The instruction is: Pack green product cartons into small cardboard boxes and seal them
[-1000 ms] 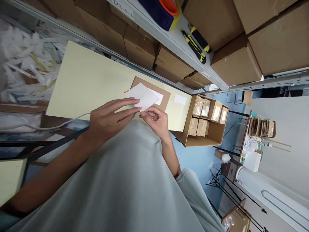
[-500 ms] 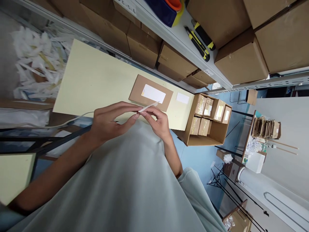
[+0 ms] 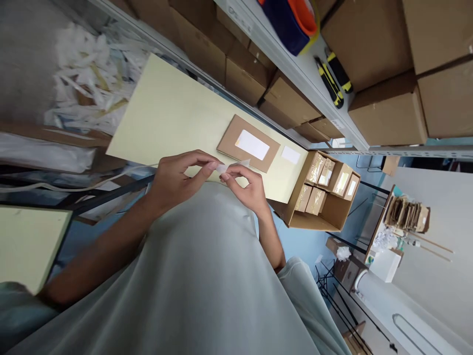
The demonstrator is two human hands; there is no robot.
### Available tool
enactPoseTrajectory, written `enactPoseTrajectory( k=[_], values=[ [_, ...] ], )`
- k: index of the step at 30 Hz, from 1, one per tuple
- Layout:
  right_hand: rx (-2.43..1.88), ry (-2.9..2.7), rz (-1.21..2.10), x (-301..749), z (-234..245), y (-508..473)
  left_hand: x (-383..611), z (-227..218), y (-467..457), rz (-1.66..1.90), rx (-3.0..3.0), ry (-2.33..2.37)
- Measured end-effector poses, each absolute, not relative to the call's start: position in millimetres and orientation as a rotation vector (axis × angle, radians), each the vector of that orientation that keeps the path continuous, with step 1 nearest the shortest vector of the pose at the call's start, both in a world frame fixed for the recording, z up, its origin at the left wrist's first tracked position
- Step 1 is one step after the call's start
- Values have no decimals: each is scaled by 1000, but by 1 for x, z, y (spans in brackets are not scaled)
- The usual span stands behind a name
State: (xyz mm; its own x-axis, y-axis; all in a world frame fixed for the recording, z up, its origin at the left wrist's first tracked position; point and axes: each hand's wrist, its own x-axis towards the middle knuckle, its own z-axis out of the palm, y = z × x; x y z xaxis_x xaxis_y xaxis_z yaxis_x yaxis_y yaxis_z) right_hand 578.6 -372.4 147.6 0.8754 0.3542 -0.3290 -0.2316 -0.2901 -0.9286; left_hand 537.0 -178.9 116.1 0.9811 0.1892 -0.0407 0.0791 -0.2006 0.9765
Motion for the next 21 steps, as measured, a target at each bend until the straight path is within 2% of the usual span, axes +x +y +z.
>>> enactPoseTrajectory(
  k=[6,11,17,21],
  values=[
    [-1939,-181,552,596,132,-344,531,67,-117,272,1475,634],
    [-2056,-226,518,642,96,-310,499,31,-44,469,1274,930],
    [-2197,-215,534,703,49,-207,416,36,27,898,1114,1250],
    [-2142,-469,653,734,31,-95,375,55,41,947,1174,1406]
  ],
)
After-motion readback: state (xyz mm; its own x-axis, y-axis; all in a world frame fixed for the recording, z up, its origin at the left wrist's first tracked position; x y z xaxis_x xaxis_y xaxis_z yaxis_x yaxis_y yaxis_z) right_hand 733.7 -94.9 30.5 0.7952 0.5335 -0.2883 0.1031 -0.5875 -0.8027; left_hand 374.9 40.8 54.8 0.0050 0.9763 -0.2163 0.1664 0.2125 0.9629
